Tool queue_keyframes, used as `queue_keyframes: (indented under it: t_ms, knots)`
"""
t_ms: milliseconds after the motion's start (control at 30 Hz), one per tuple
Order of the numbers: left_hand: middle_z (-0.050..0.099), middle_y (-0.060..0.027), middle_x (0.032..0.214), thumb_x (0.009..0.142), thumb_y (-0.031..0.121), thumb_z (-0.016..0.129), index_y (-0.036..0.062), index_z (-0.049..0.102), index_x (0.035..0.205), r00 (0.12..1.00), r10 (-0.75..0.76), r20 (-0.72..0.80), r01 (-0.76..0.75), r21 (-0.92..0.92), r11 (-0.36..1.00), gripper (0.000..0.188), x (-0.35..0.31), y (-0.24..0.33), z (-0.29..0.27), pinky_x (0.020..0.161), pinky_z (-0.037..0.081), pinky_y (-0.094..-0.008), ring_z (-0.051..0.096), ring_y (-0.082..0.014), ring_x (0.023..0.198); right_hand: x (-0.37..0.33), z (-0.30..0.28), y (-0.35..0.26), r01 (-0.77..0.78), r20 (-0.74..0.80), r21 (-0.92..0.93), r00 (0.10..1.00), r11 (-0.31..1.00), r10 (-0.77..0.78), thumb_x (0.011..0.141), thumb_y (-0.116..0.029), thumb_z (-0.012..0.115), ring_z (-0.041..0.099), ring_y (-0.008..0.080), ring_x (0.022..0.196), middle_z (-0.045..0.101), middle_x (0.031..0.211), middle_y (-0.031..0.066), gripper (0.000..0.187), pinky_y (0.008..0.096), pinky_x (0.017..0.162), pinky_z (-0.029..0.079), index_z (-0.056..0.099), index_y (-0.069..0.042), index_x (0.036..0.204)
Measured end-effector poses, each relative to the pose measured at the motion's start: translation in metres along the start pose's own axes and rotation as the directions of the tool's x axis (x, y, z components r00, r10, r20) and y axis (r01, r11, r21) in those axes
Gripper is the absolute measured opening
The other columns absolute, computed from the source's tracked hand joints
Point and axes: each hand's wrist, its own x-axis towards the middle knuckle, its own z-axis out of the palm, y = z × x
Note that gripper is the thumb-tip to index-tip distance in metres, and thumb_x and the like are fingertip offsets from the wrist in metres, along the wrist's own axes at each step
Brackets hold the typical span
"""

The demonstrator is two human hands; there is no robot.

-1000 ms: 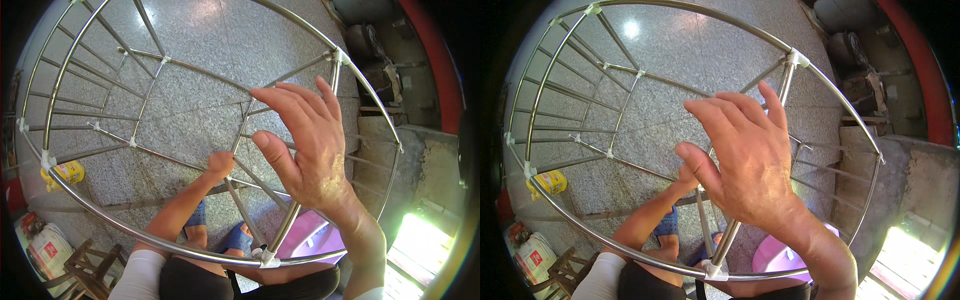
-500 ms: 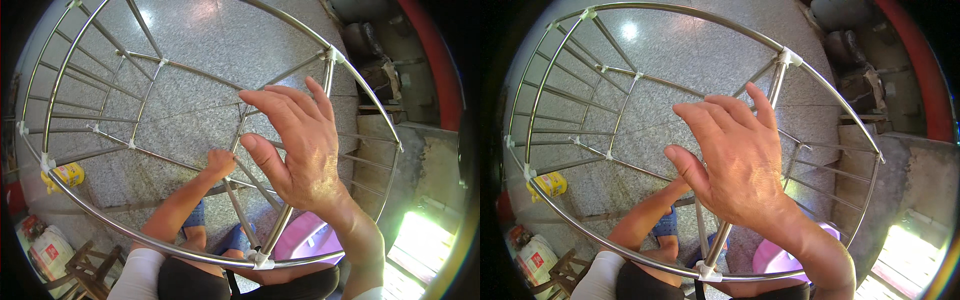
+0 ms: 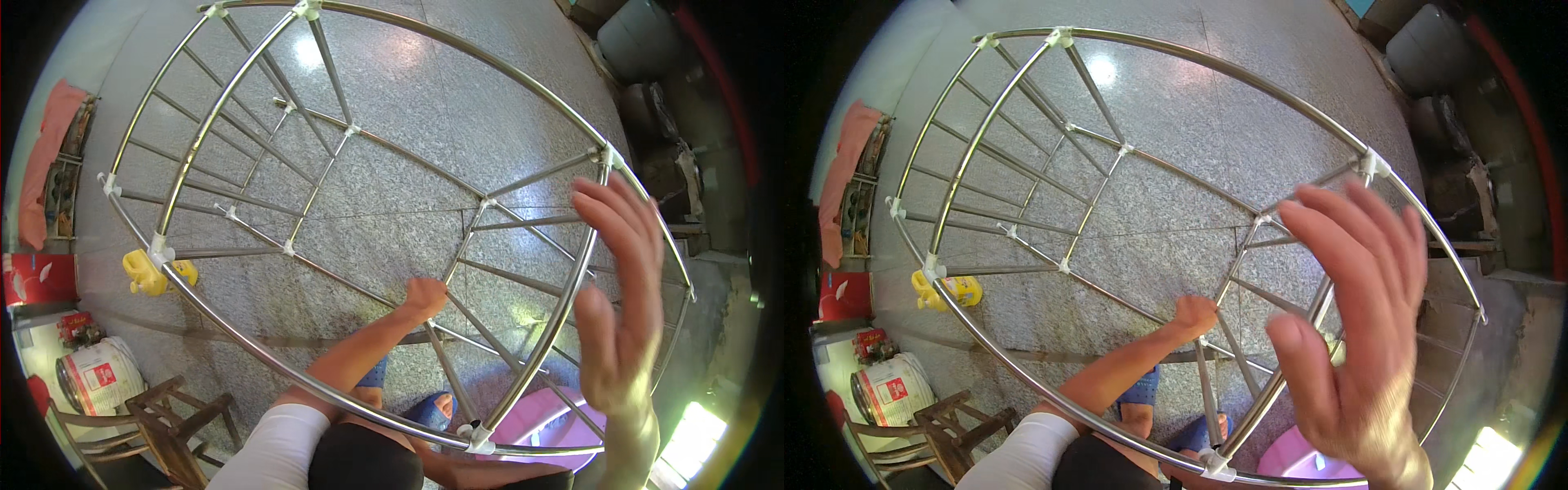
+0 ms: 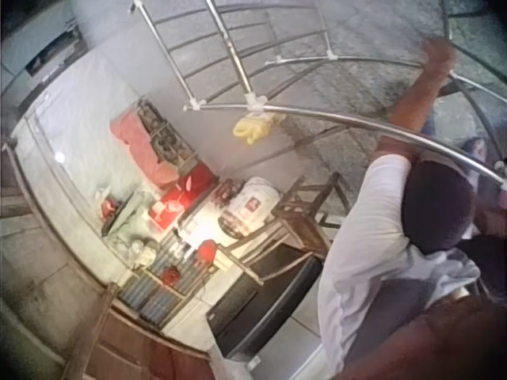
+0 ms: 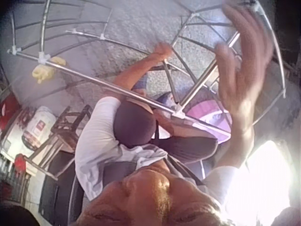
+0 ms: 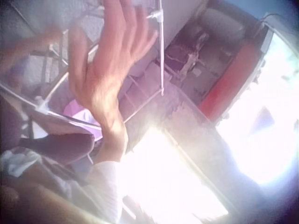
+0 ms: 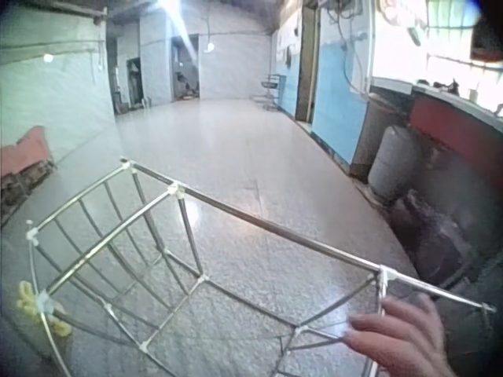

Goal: The person is assembling a collapsible metal laundry drying rack, connecting pipes to plastic joints.

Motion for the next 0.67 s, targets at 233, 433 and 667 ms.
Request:
queue_keyframes:
  t_ms: [233,433,667]
  knots:
    - [0.069,-0.0101,0.082,0.077,0.021,0.054,0.0142,0.072,0.081,0.996,0.028,-0.080,-0.033,-0.057,0.998,0.019,0.004,-0.003,0.014,0.063,0.050,-0.0439,0.067,-0.0297,0.080,-0.027,0.016,-0.029,-0.001,0.122,-0.083,0.992,0.997,0.011,0.088,-0.055,0.044,0.027,0.0419,0.132,0.037,0.137,0.0208,0.058,0.0573,0.108,0.013,0.050,-0.013,0.129]
    - [0.069,-0.0112,0.083,0.076,0.020,0.055,0.0121,0.072,0.081,0.999,0.020,-0.045,-0.025,-0.111,0.994,0.019,-0.001,-0.002,-0.005,0.064,0.051,-0.0427,0.068,-0.0296,0.079,-0.020,0.028,-0.022,0.039,0.220,0.037,0.974,0.999,-0.046,0.085,-0.050,0.051,0.022,0.0427,0.134,0.033,0.138,0.0230,0.060,0.0598,0.107,0.011,0.047,-0.013,0.132]
    - [0.069,-0.0111,0.084,0.073,0.023,0.059,0.0112,0.072,0.083,0.985,-0.015,-0.170,-0.021,-0.208,0.978,0.020,0.025,0.023,0.032,0.070,0.051,-0.0460,0.066,-0.0310,0.087,-0.017,0.040,-0.040,0.021,0.375,-0.096,0.927,0.995,0.017,0.076,-0.043,0.067,0.025,0.0371,0.135,0.037,0.140,0.0177,0.066,0.0568,0.110,0.014,0.046,-0.013,0.132]
